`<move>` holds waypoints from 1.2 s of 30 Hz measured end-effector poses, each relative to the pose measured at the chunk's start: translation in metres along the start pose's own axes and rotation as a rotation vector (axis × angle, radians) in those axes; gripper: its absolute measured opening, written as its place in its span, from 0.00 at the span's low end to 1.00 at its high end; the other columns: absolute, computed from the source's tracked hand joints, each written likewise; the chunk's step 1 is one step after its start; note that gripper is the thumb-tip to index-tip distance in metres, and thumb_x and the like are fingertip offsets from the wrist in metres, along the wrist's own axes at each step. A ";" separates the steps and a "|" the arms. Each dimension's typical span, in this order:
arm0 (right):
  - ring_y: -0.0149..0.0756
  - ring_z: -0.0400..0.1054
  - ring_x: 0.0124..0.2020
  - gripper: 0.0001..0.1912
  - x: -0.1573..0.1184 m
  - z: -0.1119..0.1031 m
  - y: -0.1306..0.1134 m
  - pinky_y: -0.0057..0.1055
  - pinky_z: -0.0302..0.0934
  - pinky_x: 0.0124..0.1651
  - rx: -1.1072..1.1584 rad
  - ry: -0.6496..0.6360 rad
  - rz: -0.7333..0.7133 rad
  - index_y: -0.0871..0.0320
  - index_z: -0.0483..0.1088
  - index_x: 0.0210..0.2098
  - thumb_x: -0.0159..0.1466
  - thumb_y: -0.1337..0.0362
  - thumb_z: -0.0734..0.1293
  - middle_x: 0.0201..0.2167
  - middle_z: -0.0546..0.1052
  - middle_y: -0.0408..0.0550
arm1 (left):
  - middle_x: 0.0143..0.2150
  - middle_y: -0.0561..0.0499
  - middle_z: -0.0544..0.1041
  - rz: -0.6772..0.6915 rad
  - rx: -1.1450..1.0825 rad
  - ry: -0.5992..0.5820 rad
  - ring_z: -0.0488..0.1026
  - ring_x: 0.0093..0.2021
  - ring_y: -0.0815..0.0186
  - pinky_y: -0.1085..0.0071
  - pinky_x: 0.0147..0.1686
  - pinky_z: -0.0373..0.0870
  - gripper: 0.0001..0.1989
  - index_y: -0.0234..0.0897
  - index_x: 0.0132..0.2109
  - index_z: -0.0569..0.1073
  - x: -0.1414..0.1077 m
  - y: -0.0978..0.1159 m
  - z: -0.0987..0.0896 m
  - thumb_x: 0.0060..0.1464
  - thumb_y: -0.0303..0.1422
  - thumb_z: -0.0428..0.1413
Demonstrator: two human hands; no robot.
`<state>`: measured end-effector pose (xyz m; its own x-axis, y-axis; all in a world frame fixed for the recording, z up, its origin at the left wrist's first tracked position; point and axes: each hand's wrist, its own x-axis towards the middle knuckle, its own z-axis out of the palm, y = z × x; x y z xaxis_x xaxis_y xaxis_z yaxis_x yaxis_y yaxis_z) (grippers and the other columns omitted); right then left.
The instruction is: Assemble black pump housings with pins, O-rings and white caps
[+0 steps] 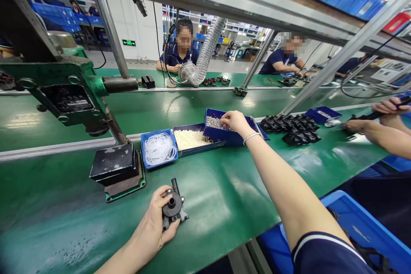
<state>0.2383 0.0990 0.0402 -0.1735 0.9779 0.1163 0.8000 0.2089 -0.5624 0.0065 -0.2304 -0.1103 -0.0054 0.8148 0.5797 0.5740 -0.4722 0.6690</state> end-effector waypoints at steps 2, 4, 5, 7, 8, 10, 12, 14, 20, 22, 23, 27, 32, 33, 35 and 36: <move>0.34 0.72 0.21 0.07 -0.006 -0.004 -0.009 0.31 0.69 0.33 0.063 0.043 -0.012 0.65 0.75 0.30 0.60 0.66 0.73 0.18 0.75 0.45 | 0.57 0.32 0.64 -0.002 0.003 -0.088 0.72 0.57 0.49 0.53 0.48 0.75 0.33 0.37 0.59 0.55 0.006 0.008 -0.012 0.47 0.20 0.56; 0.36 0.75 0.26 0.10 -0.022 -0.008 -0.025 0.32 0.71 0.35 0.134 0.084 -0.041 0.65 0.74 0.36 0.61 0.63 0.72 0.25 0.79 0.49 | 0.58 0.31 0.64 -0.020 -0.001 -0.154 0.71 0.59 0.49 0.52 0.50 0.74 0.33 0.38 0.59 0.53 0.011 0.014 -0.021 0.49 0.20 0.57; 0.37 0.76 0.29 0.12 -0.036 -0.009 -0.035 0.32 0.71 0.37 0.178 0.094 -0.072 0.65 0.74 0.39 0.62 0.61 0.72 0.28 0.80 0.51 | 0.59 0.31 0.63 -0.026 -0.006 -0.162 0.70 0.59 0.50 0.52 0.50 0.74 0.33 0.38 0.59 0.52 0.013 0.016 -0.024 0.50 0.21 0.58; 0.37 0.77 0.34 0.13 -0.076 -0.005 -0.056 0.32 0.72 0.42 0.262 0.069 -0.158 0.62 0.73 0.42 0.63 0.59 0.71 0.33 0.80 0.50 | 0.59 0.31 0.63 -0.033 -0.019 -0.170 0.69 0.60 0.49 0.53 0.51 0.73 0.34 0.39 0.59 0.52 0.014 0.017 -0.026 0.49 0.21 0.58; 0.38 0.77 0.34 0.12 -0.101 -0.001 -0.066 0.33 0.72 0.42 0.345 0.028 -0.250 0.61 0.73 0.40 0.63 0.58 0.72 0.32 0.80 0.50 | 0.59 0.31 0.63 -0.034 -0.026 -0.173 0.69 0.60 0.49 0.53 0.51 0.73 0.34 0.39 0.59 0.52 0.014 0.017 -0.026 0.49 0.21 0.59; 0.37 0.76 0.31 0.09 -0.154 0.013 -0.082 0.32 0.72 0.38 0.411 -0.141 -0.374 0.58 0.75 0.35 0.63 0.59 0.72 0.29 0.80 0.47 | 0.59 0.31 0.63 -0.033 -0.037 -0.170 0.68 0.61 0.49 0.53 0.52 0.72 0.34 0.38 0.59 0.52 0.012 0.015 -0.024 0.49 0.21 0.59; 0.35 0.75 0.33 0.07 -0.204 0.032 -0.090 0.30 0.71 0.37 0.434 -0.279 -0.525 0.56 0.75 0.31 0.65 0.62 0.71 0.31 0.79 0.45 | 0.60 0.31 0.62 -0.032 -0.037 -0.168 0.68 0.61 0.48 0.52 0.52 0.73 0.34 0.38 0.60 0.52 0.009 0.013 -0.022 0.49 0.22 0.59; 0.33 0.74 0.35 0.03 -0.240 0.054 -0.090 0.29 0.70 0.39 0.435 -0.313 -0.669 0.56 0.76 0.35 0.67 0.66 0.69 0.33 0.78 0.46 | 0.60 0.30 0.61 -0.029 -0.032 -0.171 0.67 0.62 0.47 0.52 0.52 0.73 0.34 0.37 0.60 0.51 0.007 0.011 -0.020 0.50 0.22 0.58; 0.37 0.71 0.37 0.10 -0.276 0.093 -0.070 0.33 0.69 0.38 0.289 -0.216 -0.831 0.55 0.72 0.47 0.69 0.72 0.64 0.37 0.76 0.50 | 0.62 0.31 0.58 -0.049 -0.042 -0.201 0.65 0.63 0.47 0.50 0.53 0.72 0.36 0.39 0.61 0.49 0.003 0.009 -0.021 0.49 0.20 0.56; 0.37 0.69 0.37 0.12 -0.280 0.095 -0.067 0.34 0.68 0.37 0.250 -0.201 -0.849 0.55 0.71 0.50 0.69 0.73 0.63 0.37 0.75 0.50 | 0.62 0.31 0.58 -0.062 -0.046 -0.216 0.65 0.63 0.47 0.50 0.53 0.72 0.38 0.40 0.61 0.49 0.003 0.009 -0.021 0.48 0.20 0.57; 0.37 0.69 0.36 0.13 -0.281 0.096 -0.066 0.34 0.68 0.37 0.242 -0.199 -0.850 0.55 0.70 0.51 0.69 0.73 0.63 0.37 0.74 0.50 | 0.63 0.31 0.57 -0.064 -0.046 -0.220 0.65 0.63 0.46 0.49 0.53 0.72 0.38 0.40 0.62 0.49 0.003 0.009 -0.020 0.47 0.20 0.58; 0.38 0.69 0.37 0.17 -0.286 0.097 -0.064 0.36 0.68 0.38 0.270 -0.177 -0.820 0.54 0.69 0.52 0.67 0.76 0.63 0.39 0.74 0.51 | 0.62 0.31 0.58 -0.058 -0.037 -0.187 0.65 0.63 0.45 0.49 0.54 0.71 0.38 0.39 0.61 0.50 0.001 0.009 -0.017 0.46 0.21 0.58; 0.38 0.70 0.38 0.17 -0.285 0.096 -0.065 0.36 0.69 0.39 0.342 -0.138 -0.777 0.55 0.70 0.51 0.66 0.78 0.64 0.37 0.74 0.50 | 0.61 0.31 0.59 -0.048 -0.040 -0.168 0.66 0.62 0.47 0.50 0.54 0.71 0.36 0.38 0.60 0.50 0.003 0.011 -0.017 0.47 0.23 0.58; 0.38 0.70 0.38 0.18 -0.284 0.096 -0.065 0.37 0.68 0.38 0.338 -0.141 -0.794 0.55 0.69 0.52 0.66 0.79 0.64 0.37 0.74 0.50 | 0.61 0.31 0.58 -0.049 -0.043 -0.173 0.66 0.62 0.47 0.50 0.54 0.71 0.36 0.38 0.60 0.50 0.003 0.011 -0.018 0.47 0.22 0.58; 0.39 0.69 0.38 0.21 -0.283 0.096 -0.065 0.37 0.68 0.38 0.327 -0.156 -0.855 0.56 0.68 0.54 0.65 0.80 0.63 0.38 0.74 0.51 | 0.61 0.31 0.58 -0.049 -0.051 -0.183 0.66 0.61 0.47 0.50 0.54 0.71 0.36 0.38 0.60 0.50 0.004 0.011 -0.019 0.47 0.22 0.57; 0.39 0.69 0.38 0.22 -0.283 0.095 -0.065 0.38 0.67 0.38 0.319 -0.169 -0.890 0.57 0.68 0.55 0.65 0.81 0.63 0.39 0.74 0.52 | 0.61 0.32 0.58 -0.048 -0.054 -0.184 0.66 0.61 0.47 0.50 0.54 0.71 0.36 0.38 0.60 0.50 0.005 0.011 -0.020 0.47 0.21 0.57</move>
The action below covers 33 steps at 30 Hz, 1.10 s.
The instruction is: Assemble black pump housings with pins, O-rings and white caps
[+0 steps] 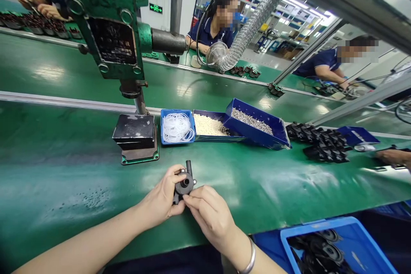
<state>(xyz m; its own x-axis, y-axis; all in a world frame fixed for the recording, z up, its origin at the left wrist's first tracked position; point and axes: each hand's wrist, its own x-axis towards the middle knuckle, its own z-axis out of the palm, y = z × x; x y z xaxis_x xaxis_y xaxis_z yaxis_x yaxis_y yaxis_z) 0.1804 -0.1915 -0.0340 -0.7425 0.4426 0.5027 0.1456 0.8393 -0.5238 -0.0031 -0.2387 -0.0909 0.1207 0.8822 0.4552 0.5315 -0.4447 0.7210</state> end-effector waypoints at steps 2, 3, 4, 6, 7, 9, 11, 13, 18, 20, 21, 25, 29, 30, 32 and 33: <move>0.40 0.68 0.39 0.23 0.001 0.000 0.000 0.39 0.67 0.38 -0.006 -0.035 -0.037 0.59 0.67 0.56 0.64 0.82 0.63 0.40 0.74 0.54 | 0.61 0.31 0.58 0.004 0.001 0.000 0.66 0.62 0.46 0.50 0.55 0.71 0.37 0.38 0.61 0.50 0.000 0.000 0.000 0.47 0.21 0.58; 0.40 0.68 0.39 0.22 0.001 0.000 0.000 0.39 0.67 0.39 -0.013 -0.045 -0.041 0.60 0.67 0.55 0.64 0.81 0.63 0.40 0.74 0.54 | 0.61 0.31 0.58 0.007 0.005 0.001 0.65 0.62 0.46 0.49 0.55 0.71 0.37 0.38 0.61 0.49 0.000 0.000 0.000 0.47 0.21 0.57; 0.40 0.68 0.39 0.21 0.001 0.000 0.001 0.39 0.67 0.39 -0.021 -0.051 -0.033 0.60 0.67 0.55 0.64 0.81 0.63 0.40 0.74 0.55 | 0.61 0.30 0.58 0.009 0.007 0.004 0.65 0.63 0.45 0.49 0.55 0.70 0.37 0.37 0.61 0.50 0.000 0.000 0.000 0.47 0.21 0.57; 0.40 0.67 0.40 0.20 0.001 0.000 0.001 0.39 0.67 0.40 -0.039 -0.051 -0.011 0.61 0.67 0.54 0.65 0.81 0.63 0.40 0.73 0.55 | 0.61 0.30 0.58 0.011 0.008 0.010 0.65 0.63 0.45 0.49 0.55 0.70 0.36 0.37 0.61 0.50 0.000 -0.001 0.000 0.47 0.21 0.57; 0.40 0.67 0.40 0.20 0.001 0.000 0.001 0.39 0.67 0.40 -0.049 -0.053 -0.009 0.61 0.67 0.54 0.65 0.81 0.63 0.40 0.73 0.55 | 0.61 0.30 0.59 0.009 0.006 0.013 0.65 0.63 0.45 0.49 0.55 0.70 0.36 0.37 0.61 0.50 0.000 -0.001 0.001 0.47 0.22 0.58; 0.40 0.66 0.39 0.21 0.000 0.000 0.001 0.38 0.66 0.39 -0.073 -0.070 -0.028 0.61 0.67 0.55 0.65 0.82 0.63 0.40 0.73 0.55 | 0.61 0.31 0.59 0.010 -0.005 0.018 0.66 0.62 0.46 0.49 0.55 0.70 0.37 0.38 0.61 0.50 0.000 -0.001 0.001 0.47 0.22 0.58; 0.40 0.66 0.39 0.23 -0.002 -0.002 0.001 0.38 0.65 0.39 -0.101 -0.115 -0.051 0.61 0.66 0.57 0.64 0.81 0.63 0.40 0.72 0.55 | 0.61 0.31 0.59 0.015 -0.012 0.015 0.65 0.62 0.46 0.49 0.55 0.70 0.37 0.38 0.61 0.50 0.000 -0.001 0.001 0.48 0.22 0.58; 0.41 0.65 0.40 0.26 -0.006 -0.006 0.002 0.38 0.65 0.39 -0.114 -0.161 -0.042 0.61 0.64 0.61 0.65 0.81 0.62 0.42 0.71 0.55 | 0.61 0.31 0.59 0.022 -0.014 0.014 0.65 0.62 0.46 0.49 0.55 0.71 0.36 0.38 0.61 0.50 0.001 -0.001 0.001 0.48 0.22 0.58; 0.42 0.64 0.45 0.29 -0.020 -0.008 0.002 0.40 0.65 0.45 -0.109 -0.124 0.024 0.63 0.60 0.64 0.65 0.81 0.61 0.45 0.68 0.58 | 0.60 0.31 0.59 0.036 -0.013 0.041 0.65 0.62 0.46 0.49 0.55 0.70 0.35 0.37 0.61 0.50 0.002 -0.001 0.001 0.50 0.24 0.58; 0.43 0.63 0.46 0.29 -0.023 -0.005 0.002 0.42 0.64 0.45 -0.121 -0.128 -0.016 0.63 0.62 0.63 0.64 0.82 0.62 0.45 0.68 0.58 | 0.60 0.31 0.59 0.034 -0.017 0.025 0.65 0.62 0.46 0.49 0.56 0.70 0.36 0.37 0.61 0.50 0.001 -0.001 0.001 0.48 0.22 0.58; 0.43 0.63 0.46 0.28 -0.023 -0.003 0.002 0.42 0.64 0.46 -0.125 -0.132 -0.031 0.63 0.62 0.62 0.63 0.82 0.62 0.45 0.68 0.57 | 0.61 0.31 0.59 0.030 -0.019 0.019 0.64 0.63 0.46 0.49 0.56 0.69 0.37 0.38 0.61 0.50 0.001 -0.002 0.001 0.47 0.22 0.58; 0.43 0.63 0.46 0.25 -0.019 0.003 -0.003 0.42 0.64 0.45 -0.104 -0.103 0.022 0.63 0.64 0.58 0.63 0.83 0.62 0.45 0.68 0.57 | 0.61 0.32 0.58 0.015 -0.021 0.023 0.64 0.63 0.46 0.49 0.56 0.69 0.37 0.39 0.61 0.50 -0.001 -0.002 0.001 0.48 0.22 0.58; 0.42 0.63 0.45 0.21 -0.014 0.004 -0.007 0.41 0.64 0.44 -0.114 -0.082 0.048 0.63 0.65 0.54 0.63 0.82 0.62 0.44 0.68 0.57 | 0.61 0.32 0.58 0.020 -0.021 0.018 0.64 0.63 0.46 0.49 0.56 0.69 0.37 0.39 0.61 0.50 -0.001 -0.003 0.002 0.48 0.22 0.57; 0.42 0.64 0.45 0.21 -0.013 0.004 -0.007 0.41 0.64 0.44 -0.109 -0.080 0.049 0.63 0.65 0.54 0.64 0.82 0.62 0.44 0.68 0.57 | 0.61 0.32 0.58 0.020 -0.022 0.018 0.64 0.63 0.46 0.49 0.56 0.69 0.37 0.39 0.61 0.49 0.000 -0.003 0.002 0.48 0.22 0.57; 0.42 0.64 0.45 0.21 -0.015 0.003 -0.007 0.42 0.64 0.45 -0.102 -0.072 0.047 0.64 0.64 0.55 0.64 0.82 0.62 0.44 0.69 0.57 | 0.61 0.31 0.58 0.019 -0.023 0.021 0.64 0.63 0.46 0.49 0.56 0.69 0.36 0.38 0.61 0.50 0.000 -0.003 0.002 0.48 0.22 0.57; 0.43 0.63 0.46 0.22 -0.016 0.004 -0.006 0.42 0.64 0.46 -0.104 -0.067 0.042 0.64 0.64 0.55 0.64 0.83 0.62 0.44 0.69 0.57 | 0.61 0.31 0.58 0.018 -0.021 0.023 0.64 0.63 0.46 0.49 0.56 0.70 0.36 0.38 0.61 0.50 0.000 -0.003 0.002 0.48 0.22 0.57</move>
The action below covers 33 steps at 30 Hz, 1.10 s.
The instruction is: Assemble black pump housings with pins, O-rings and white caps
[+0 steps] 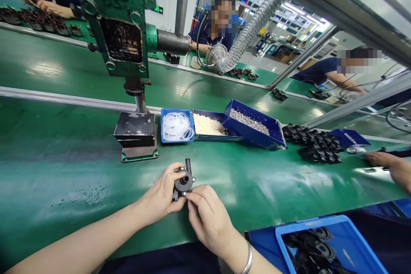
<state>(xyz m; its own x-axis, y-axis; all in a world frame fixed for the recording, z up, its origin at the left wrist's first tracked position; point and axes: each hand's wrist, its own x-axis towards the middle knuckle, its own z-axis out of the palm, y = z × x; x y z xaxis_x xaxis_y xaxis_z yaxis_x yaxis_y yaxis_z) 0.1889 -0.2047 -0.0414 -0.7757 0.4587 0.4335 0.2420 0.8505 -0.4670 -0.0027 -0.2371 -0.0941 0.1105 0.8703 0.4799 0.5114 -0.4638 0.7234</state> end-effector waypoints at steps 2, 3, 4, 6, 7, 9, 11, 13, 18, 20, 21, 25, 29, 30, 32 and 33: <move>0.43 0.63 0.47 0.23 -0.003 0.001 0.001 0.43 0.64 0.47 -0.018 0.003 -0.021 0.65 0.64 0.57 0.64 0.83 0.61 0.45 0.69 0.58 | 0.61 0.31 0.58 0.002 0.007 0.000 0.64 0.63 0.46 0.48 0.56 0.69 0.36 0.38 0.61 0.50 0.000 0.000 0.001 0.48 0.23 0.57; 0.44 0.63 0.47 0.23 -0.004 0.002 0.001 0.44 0.63 0.47 -0.029 -0.005 -0.031 0.65 0.64 0.57 0.64 0.83 0.61 0.45 0.69 0.58 | 0.61 0.31 0.58 0.003 0.010 0.000 0.64 0.63 0.45 0.48 0.57 0.69 0.36 0.38 0.61 0.50 0.000 0.000 0.001 0.48 0.23 0.57; 0.44 0.63 0.47 0.23 -0.005 0.003 0.001 0.44 0.63 0.47 -0.037 -0.015 -0.034 0.65 0.64 0.57 0.64 0.83 0.61 0.45 0.69 0.58 | 0.61 0.32 0.57 0.003 0.012 0.003 0.64 0.63 0.45 0.48 0.57 0.69 0.36 0.38 0.61 0.49 0.000 0.000 0.001 0.48 0.23 0.57; 0.44 0.62 0.47 0.24 -0.006 0.004 0.001 0.44 0.63 0.48 -0.042 -0.018 -0.022 0.66 0.63 0.58 0.64 0.83 0.61 0.46 0.68 0.59 | 0.61 0.32 0.58 0.004 0.006 0.009 0.64 0.63 0.46 0.48 0.57 0.69 0.36 0.38 0.61 0.49 0.000 0.000 0.001 0.48 0.23 0.58; 0.44 0.63 0.47 0.24 -0.007 0.004 0.000 0.44 0.63 0.48 -0.043 -0.014 -0.013 0.66 0.63 0.58 0.64 0.83 0.61 0.46 0.68 0.59 | 0.61 0.31 0.58 0.001 0.004 0.011 0.64 0.63 0.46 0.49 0.57 0.69 0.36 0.38 0.61 0.49 0.000 0.000 0.001 0.48 0.23 0.58; 0.44 0.63 0.47 0.25 -0.007 0.005 0.000 0.45 0.63 0.48 -0.051 -0.011 -0.010 0.66 0.62 0.60 0.65 0.83 0.60 0.47 0.68 0.60 | 0.61 0.31 0.58 -0.001 0.003 0.011 0.65 0.63 0.46 0.49 0.56 0.69 0.36 0.38 0.61 0.50 0.000 0.001 0.000 0.48 0.22 0.58; 0.45 0.63 0.47 0.25 -0.007 0.006 0.001 0.45 0.63 0.48 -0.064 -0.025 -0.023 0.66 0.62 0.60 0.65 0.83 0.60 0.47 0.68 0.60 | 0.61 0.31 0.58 0.003 0.008 0.007 0.64 0.63 0.46 0.49 0.57 0.69 0.36 0.38 0.61 0.50 0.000 0.001 -0.001 0.47 0.22 0.58; 0.45 0.63 0.48 0.27 -0.009 0.006 0.002 0.46 0.63 0.49 -0.077 -0.030 -0.032 0.65 0.61 0.62 0.65 0.83 0.60 0.48 0.68 0.60 | 0.61 0.31 0.58 0.009 0.010 0.008 0.64 0.63 0.46 0.49 0.57 0.69 0.37 0.38 0.61 0.50 0.000 0.002 -0.001 0.47 0.22 0.58; 0.46 0.63 0.48 0.28 -0.015 0.007 0.006 0.45 0.64 0.48 -0.105 -0.020 -0.054 0.66 0.59 0.64 0.65 0.83 0.60 0.48 0.68 0.61 | 0.61 0.31 0.58 0.004 0.000 0.003 0.64 0.63 0.46 0.49 0.57 0.69 0.37 0.38 0.61 0.50 0.000 0.002 -0.002 0.48 0.23 0.58; 0.47 0.63 0.49 0.28 -0.015 0.006 0.006 0.46 0.65 0.48 -0.120 -0.038 -0.071 0.67 0.59 0.64 0.65 0.83 0.60 0.48 0.68 0.62 | 0.62 0.31 0.58 0.001 0.002 -0.003 0.64 0.63 0.46 0.49 0.57 0.69 0.37 0.38 0.61 0.50 0.000 0.002 -0.002 0.47 0.22 0.58; 0.47 0.63 0.49 0.29 -0.014 0.005 0.005 0.47 0.65 0.48 -0.127 -0.047 -0.081 0.68 0.58 0.64 0.65 0.83 0.60 0.49 0.68 0.62 | 0.62 0.31 0.58 0.001 0.002 -0.002 0.64 0.64 0.46 0.49 0.57 0.69 0.37 0.38 0.61 0.50 0.000 0.002 -0.002 0.47 0.22 0.58; 0.49 0.63 0.49 0.32 -0.010 0.000 0.000 0.47 0.67 0.46 -0.167 -0.080 -0.105 0.68 0.54 0.66 0.64 0.83 0.59 0.50 0.69 0.64 | 0.61 0.31 0.59 0.005 -0.001 0.005 0.64 0.63 0.47 0.50 0.57 0.69 0.37 0.38 0.61 0.51 0.000 0.003 -0.003 0.47 0.22 0.58; 0.49 0.64 0.48 0.31 -0.008 -0.004 -0.002 0.47 0.68 0.45 -0.203 -0.118 -0.112 0.68 0.53 0.67 0.65 0.82 0.59 0.50 0.70 0.65 | 0.61 0.31 0.58 0.008 0.005 0.004 0.64 0.64 0.46 0.49 0.57 0.69 0.37 0.37 0.61 0.50 0.001 0.002 -0.003 0.47 0.22 0.58; 0.49 0.64 0.48 0.31 -0.008 -0.004 -0.003 0.47 0.69 0.45 -0.204 -0.124 -0.108 0.68 0.54 0.67 0.65 0.81 0.59 0.50 0.70 0.64 | 0.61 0.31 0.58 0.007 0.004 0.005 0.63 0.64 0.46 0.49 0.57 0.69 0.37 0.37 0.61 0.50 0.001 0.002 -0.003 0.47 0.22 0.58; 0.47 0.65 0.47 0.29 -0.007 -0.003 -0.003 0.45 0.69 0.45 -0.193 -0.122 -0.089 0.66 0.56 0.65 0.66 0.80 0.59 0.49 0.70 0.63 | 0.61 0.31 0.58 0.007 -0.004 0.008 0.64 0.63 0.46 0.49 0.57 0.69 0.36 0.37 0.61 0.50 0.000 0.002 -0.003 0.48 0.22 0.58; 0.46 0.65 0.46 0.28 -0.007 -0.003 -0.003 0.45 0.69 0.45 -0.182 -0.117 -0.079 0.65 0.57 0.64 0.66 0.80 0.59 0.49 0.71 0.62 | 0.61 0.31 0.58 0.010 -0.008 0.009 0.64 0.63 0.47 0.49 0.57 0.69 0.36 0.37 0.61 0.51 0.000 0.002 -0.003 0.48 0.23 0.58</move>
<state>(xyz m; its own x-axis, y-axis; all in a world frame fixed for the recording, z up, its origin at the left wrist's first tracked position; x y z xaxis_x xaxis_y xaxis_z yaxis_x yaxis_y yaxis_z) 0.1950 -0.2096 -0.0404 -0.8563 0.3645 0.3659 0.2704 0.9200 -0.2838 -0.0042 -0.2383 -0.0908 0.1084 0.8642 0.4914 0.5031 -0.4740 0.7226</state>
